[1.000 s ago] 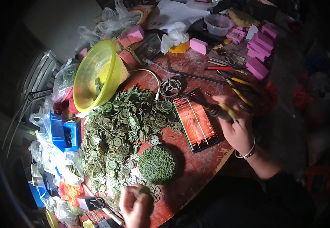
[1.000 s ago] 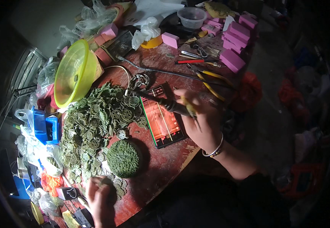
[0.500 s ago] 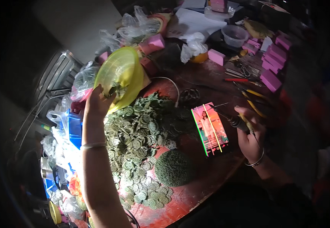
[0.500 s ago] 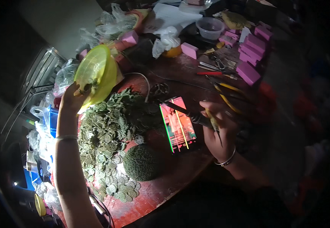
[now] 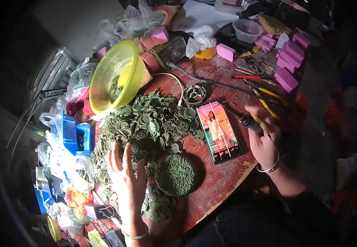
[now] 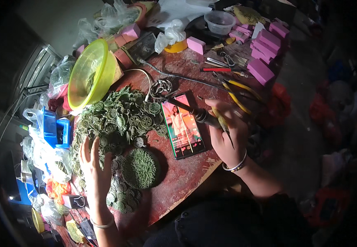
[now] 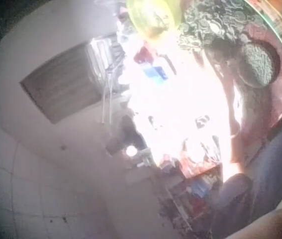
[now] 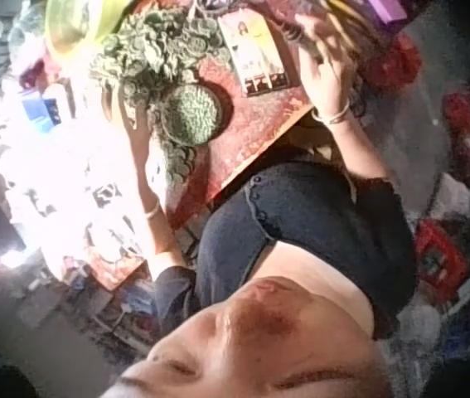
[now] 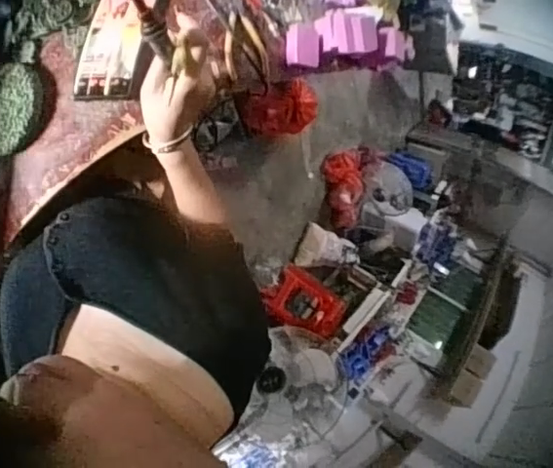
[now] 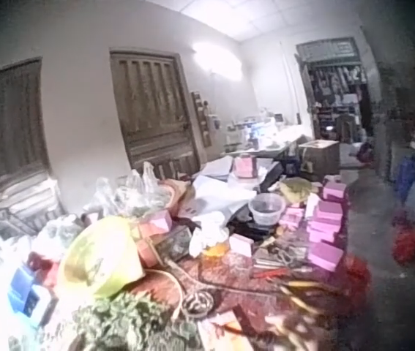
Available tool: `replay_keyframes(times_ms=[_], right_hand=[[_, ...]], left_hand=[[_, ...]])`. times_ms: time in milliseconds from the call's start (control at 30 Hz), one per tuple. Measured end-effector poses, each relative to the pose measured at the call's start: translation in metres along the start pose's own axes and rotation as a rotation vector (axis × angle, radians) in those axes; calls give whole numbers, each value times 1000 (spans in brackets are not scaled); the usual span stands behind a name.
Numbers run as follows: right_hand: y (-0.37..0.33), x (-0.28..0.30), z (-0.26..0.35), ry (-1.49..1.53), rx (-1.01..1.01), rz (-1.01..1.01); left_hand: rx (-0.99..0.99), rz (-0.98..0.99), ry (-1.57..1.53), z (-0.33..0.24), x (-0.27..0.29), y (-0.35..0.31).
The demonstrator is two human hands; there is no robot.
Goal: Using a hot glue gun to assemble small green lotus-like decorative items from component parts.
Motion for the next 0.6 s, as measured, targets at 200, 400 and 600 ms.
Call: replay_keyframes(times_ms=[200, 400, 600], right_hand=[[0, -2, 9, 27, 40, 6], [-3, -9, 45, 180, -48, 84], [-6, -38, 79, 290, -1, 272]], left_hand=[[-10, 18, 73, -3, -16, -31], [-94, -149, -50, 2, 2, -42], [-9, -64, -174, 10, -19, -33]])
Point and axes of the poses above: each hand's wrist, its own y-axis towards the middle knuckle, its own x-axis out of the back of the hand, z = x × y, the point moved 6 cm from there along y, towards the middle knuckle, and after that the axes turned 15 degrees about z, right-handed, at the moved point
